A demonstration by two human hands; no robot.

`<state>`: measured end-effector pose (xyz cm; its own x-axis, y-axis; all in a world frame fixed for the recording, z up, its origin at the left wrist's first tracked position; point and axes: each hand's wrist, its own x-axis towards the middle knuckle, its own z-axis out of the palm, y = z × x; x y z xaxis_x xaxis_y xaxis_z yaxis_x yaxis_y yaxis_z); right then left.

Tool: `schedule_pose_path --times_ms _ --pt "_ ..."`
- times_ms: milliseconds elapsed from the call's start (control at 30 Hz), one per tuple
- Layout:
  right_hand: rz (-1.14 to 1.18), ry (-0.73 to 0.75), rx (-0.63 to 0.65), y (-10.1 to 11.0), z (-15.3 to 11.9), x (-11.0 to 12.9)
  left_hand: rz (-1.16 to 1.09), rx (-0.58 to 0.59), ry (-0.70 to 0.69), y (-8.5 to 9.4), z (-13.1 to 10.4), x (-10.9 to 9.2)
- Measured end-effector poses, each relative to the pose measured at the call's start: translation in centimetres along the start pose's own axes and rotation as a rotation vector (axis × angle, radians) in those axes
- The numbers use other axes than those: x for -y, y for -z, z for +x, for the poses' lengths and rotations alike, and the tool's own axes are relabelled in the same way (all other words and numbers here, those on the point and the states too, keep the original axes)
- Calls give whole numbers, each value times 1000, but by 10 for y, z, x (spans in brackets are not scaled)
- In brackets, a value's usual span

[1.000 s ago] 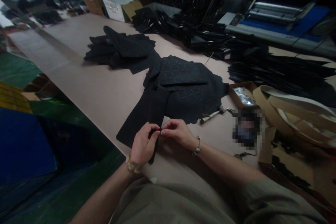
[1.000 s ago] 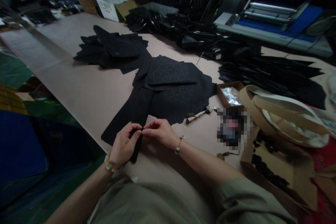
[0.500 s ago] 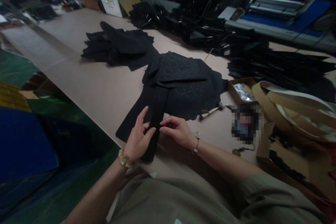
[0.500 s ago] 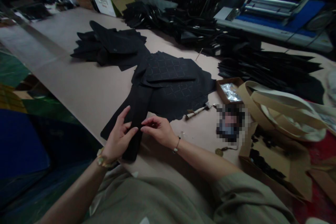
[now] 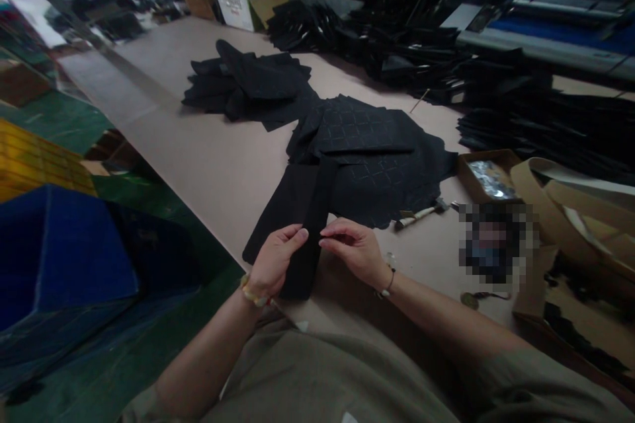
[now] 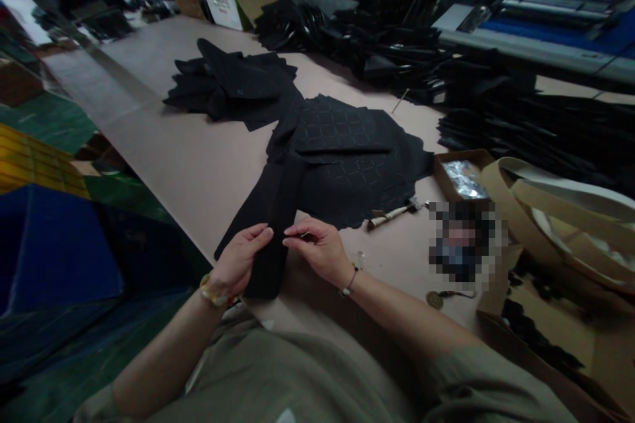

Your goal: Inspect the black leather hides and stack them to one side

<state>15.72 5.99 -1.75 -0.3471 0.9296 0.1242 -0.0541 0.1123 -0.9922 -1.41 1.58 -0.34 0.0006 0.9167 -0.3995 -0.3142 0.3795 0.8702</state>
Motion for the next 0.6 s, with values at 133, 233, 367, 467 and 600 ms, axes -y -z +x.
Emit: schedule_pose_path --times_ms 133,233,367,467,600 --pt "-53 57 -11 1 -1 1 80 4 -47 0 2 2" --pt "-51 65 -33 1 -2 0 117 -23 -71 1 2 4" --pt "-68 68 -48 1 -2 -1 134 -46 -100 1 2 4" --pt "-83 64 -48 1 -1 -1 151 -20 -105 1 1 3" --pt "-89 64 -50 0 -2 0 187 -25 -119 1 1 3"
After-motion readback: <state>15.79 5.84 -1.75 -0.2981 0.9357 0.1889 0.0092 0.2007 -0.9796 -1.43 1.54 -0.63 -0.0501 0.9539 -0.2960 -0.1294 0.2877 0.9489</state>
